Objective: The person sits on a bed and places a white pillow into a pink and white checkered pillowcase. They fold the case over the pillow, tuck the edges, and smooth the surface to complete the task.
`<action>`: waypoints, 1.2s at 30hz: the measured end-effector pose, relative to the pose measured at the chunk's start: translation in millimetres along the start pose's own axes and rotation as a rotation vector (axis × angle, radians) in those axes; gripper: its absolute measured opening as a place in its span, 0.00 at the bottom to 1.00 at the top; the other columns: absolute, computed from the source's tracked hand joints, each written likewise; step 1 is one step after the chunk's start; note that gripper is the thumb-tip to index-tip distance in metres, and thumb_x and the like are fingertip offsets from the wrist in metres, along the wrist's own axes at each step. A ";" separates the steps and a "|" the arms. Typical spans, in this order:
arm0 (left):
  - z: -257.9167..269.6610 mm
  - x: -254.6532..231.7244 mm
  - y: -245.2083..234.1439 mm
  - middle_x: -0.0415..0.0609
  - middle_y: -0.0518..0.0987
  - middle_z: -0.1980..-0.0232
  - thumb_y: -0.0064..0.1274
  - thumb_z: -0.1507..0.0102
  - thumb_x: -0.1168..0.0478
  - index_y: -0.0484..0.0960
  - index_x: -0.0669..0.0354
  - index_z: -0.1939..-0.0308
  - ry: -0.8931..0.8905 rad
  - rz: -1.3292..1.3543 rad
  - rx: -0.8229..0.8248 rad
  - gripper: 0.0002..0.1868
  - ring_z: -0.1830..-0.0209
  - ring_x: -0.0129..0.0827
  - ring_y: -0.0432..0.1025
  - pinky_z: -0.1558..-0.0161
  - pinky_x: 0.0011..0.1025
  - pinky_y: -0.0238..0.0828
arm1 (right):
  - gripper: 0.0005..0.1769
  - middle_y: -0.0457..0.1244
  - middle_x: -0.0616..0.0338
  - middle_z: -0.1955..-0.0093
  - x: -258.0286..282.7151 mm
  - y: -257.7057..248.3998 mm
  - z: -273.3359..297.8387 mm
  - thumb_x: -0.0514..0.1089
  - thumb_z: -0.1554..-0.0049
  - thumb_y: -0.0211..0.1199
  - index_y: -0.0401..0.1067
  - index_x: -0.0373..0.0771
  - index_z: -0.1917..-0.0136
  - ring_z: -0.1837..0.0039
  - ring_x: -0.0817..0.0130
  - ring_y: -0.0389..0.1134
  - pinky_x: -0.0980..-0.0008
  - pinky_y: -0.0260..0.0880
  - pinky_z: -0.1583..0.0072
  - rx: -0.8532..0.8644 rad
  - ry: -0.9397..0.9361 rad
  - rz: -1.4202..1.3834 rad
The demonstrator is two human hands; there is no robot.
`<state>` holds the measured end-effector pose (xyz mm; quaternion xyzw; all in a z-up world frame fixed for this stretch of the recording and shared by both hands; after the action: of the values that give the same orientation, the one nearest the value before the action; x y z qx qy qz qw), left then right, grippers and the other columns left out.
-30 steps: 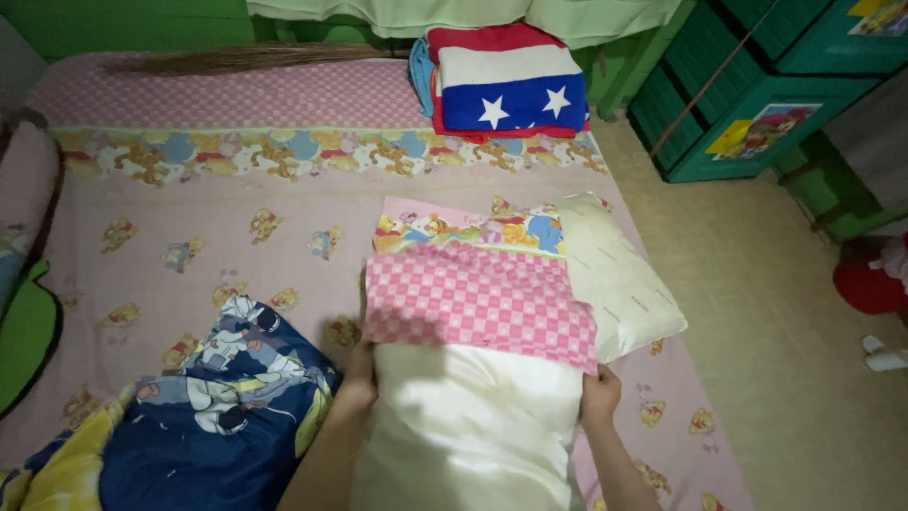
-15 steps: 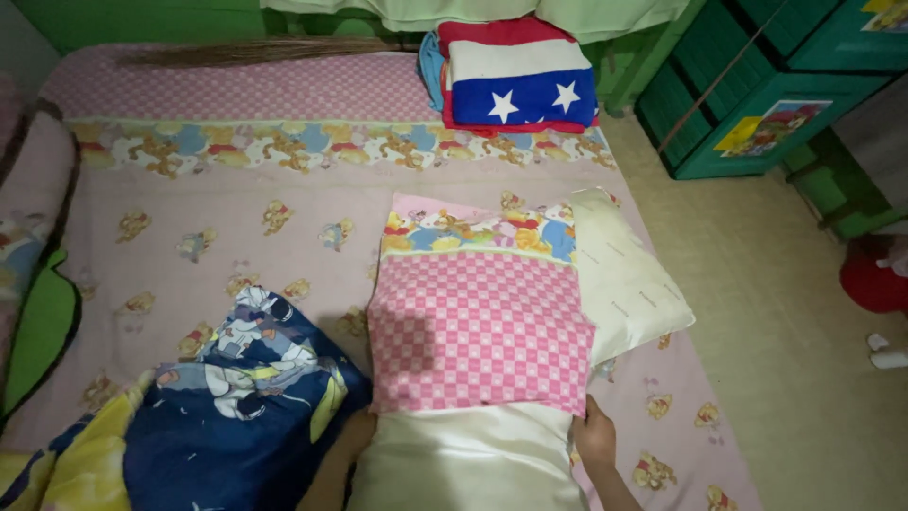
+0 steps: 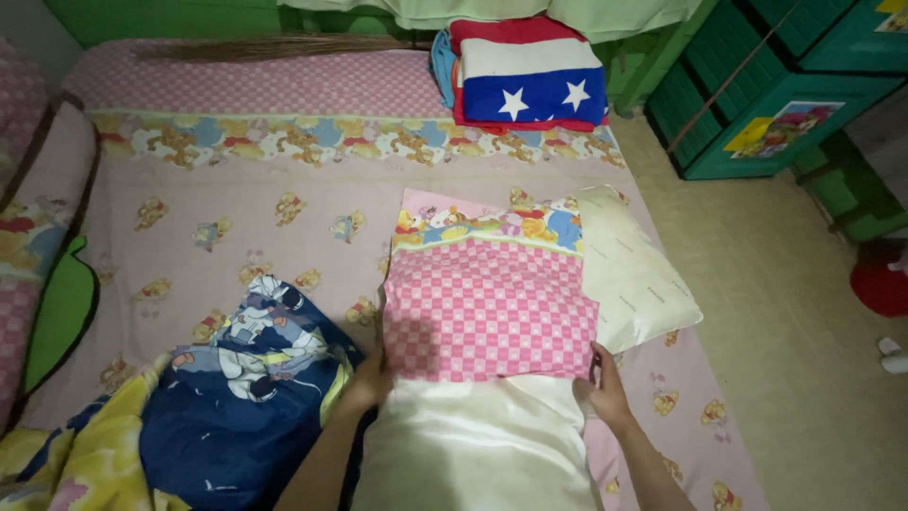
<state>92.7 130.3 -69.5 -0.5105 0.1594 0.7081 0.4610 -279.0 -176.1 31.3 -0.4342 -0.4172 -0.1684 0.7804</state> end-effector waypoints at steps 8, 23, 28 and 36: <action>-11.6 -53.7 11.4 0.52 0.72 0.27 0.42 0.31 0.60 0.61 0.61 0.20 0.123 0.517 -0.195 0.33 0.30 0.44 0.66 0.26 0.35 0.55 | 0.41 0.56 0.40 0.25 13.9 -6.8 -40.0 0.50 0.47 0.71 0.62 0.46 0.23 0.22 0.41 0.55 0.43 0.60 0.26 -0.269 -0.369 0.282; -12.5 -77.3 11.0 0.50 0.86 0.56 0.69 0.47 0.58 0.82 0.61 0.47 0.003 -0.128 -0.295 0.26 0.60 0.38 0.81 0.55 0.33 0.77 | 0.42 0.65 0.45 0.35 -25.0 14.5 -67.1 0.53 0.47 0.71 0.60 0.36 0.25 0.38 0.53 0.69 0.59 0.72 0.37 -0.173 0.081 0.162; -3.3 -41.0 8.5 0.52 0.82 0.63 0.62 0.43 0.44 0.58 0.45 0.21 0.140 -0.428 -0.327 0.49 0.70 0.48 0.74 0.67 0.42 0.70 | 0.09 0.68 0.60 0.59 -36.8 17.6 -75.0 0.35 0.42 0.56 0.71 0.42 0.47 0.62 0.67 0.67 0.68 0.69 0.56 -0.133 0.090 0.145; -21.4 51.0 1.3 0.45 0.87 0.65 0.56 0.47 0.62 0.90 0.51 0.64 -0.006 -0.373 -0.261 0.11 0.68 0.40 0.78 0.60 0.33 0.74 | 0.13 0.63 0.52 0.68 0.0 14.2 -36.2 0.23 0.47 0.51 0.74 0.28 0.52 0.69 0.63 0.61 0.63 0.65 0.65 -0.071 0.128 0.047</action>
<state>101.2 139.7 -123.4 -0.5843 -0.0320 0.6268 0.5145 -251.8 -197.7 13.7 -0.4597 -0.3499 -0.1923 0.7933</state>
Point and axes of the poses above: each hand's wrist, its own z-axis away from the middle knuckle, its own y-axis out of the palm, x = y × z, the point moved 2 cm from there along -z, towards the middle knuckle
